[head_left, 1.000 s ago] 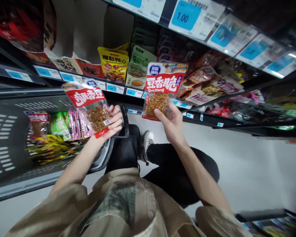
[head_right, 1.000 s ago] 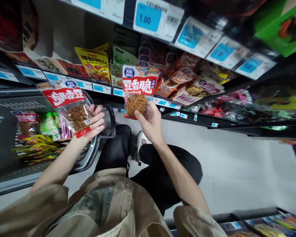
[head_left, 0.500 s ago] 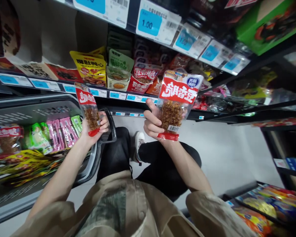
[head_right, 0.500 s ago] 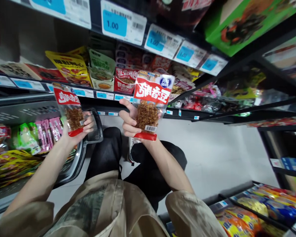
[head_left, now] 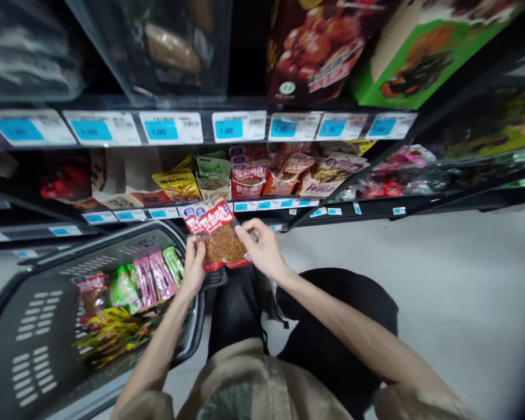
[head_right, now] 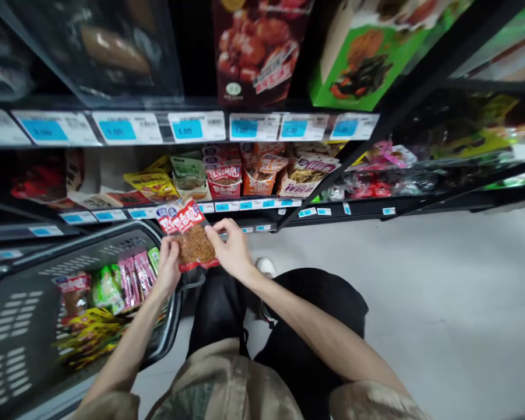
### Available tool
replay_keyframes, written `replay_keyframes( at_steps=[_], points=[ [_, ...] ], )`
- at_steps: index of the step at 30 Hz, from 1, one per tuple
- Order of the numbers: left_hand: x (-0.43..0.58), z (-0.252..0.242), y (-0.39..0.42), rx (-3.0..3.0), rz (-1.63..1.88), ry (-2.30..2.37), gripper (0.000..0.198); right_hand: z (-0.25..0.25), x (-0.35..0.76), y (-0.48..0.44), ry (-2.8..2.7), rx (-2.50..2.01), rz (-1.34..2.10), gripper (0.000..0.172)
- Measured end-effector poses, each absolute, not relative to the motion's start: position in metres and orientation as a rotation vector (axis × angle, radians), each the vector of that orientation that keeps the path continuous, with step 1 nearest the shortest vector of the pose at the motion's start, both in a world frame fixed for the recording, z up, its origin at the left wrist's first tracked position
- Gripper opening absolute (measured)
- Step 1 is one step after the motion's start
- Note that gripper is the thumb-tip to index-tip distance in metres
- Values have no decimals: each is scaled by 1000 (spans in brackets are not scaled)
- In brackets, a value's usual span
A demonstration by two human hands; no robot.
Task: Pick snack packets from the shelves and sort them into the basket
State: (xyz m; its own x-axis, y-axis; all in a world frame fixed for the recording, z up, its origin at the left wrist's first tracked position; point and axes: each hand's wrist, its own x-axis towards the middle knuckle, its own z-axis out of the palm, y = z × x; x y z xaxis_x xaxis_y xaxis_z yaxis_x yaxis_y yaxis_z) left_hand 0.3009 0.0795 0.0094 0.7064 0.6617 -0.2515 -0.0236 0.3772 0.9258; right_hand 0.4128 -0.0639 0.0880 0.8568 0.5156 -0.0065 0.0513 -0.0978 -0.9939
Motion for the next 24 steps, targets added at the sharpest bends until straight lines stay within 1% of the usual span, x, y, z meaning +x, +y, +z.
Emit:
replay_keyframes(
  at_steps=[3, 6, 7, 8, 10, 11, 12, 15, 16, 20, 22, 24],
  points=[
    [299, 14, 67, 1113, 563, 666, 60, 77, 403, -56, -452, -1662, 383, 30],
    [298, 19, 54, 1211, 629, 735, 60, 72, 389, -53, -319, -1642, 522, 30],
    [298, 21, 50, 1260, 662, 768, 57, 72, 384, -53, -262, -1622, 599, 32],
    [298, 24, 48, 1311, 704, 797, 54, 74, 380, -54, -203, -1592, 678, 41],
    [299, 31, 47, 1388, 801, 812, 46, 83, 376, -57, -112, -1512, 799, 70],
    [300, 36, 49, 1412, 822, 789, 43, 89, 376, -59, -107, -1474, 829, 75],
    [304, 41, 53, 1447, 824, 750, 42, 97, 376, -61, -138, -1442, 840, 72],
    [325, 60, 71, 1774, 775, 571, 52, 121, 381, -70, -385, -1360, 772, 41],
    [337, 66, 78, 1901, 767, 518, 53, 127, 382, -72, -489, -1321, 746, 36],
    [391, 91, 88, 2397, 850, 295, 37, 137, 379, -77, -771, -1186, 736, 39],
    [416, 101, 83, 2745, 835, 113, 40, 134, 377, -77, -801, -1176, 755, 39],
    [436, 108, 76, 3025, 726, 14, 42, 131, 376, -75, -779, -1187, 760, 40]
  ],
)
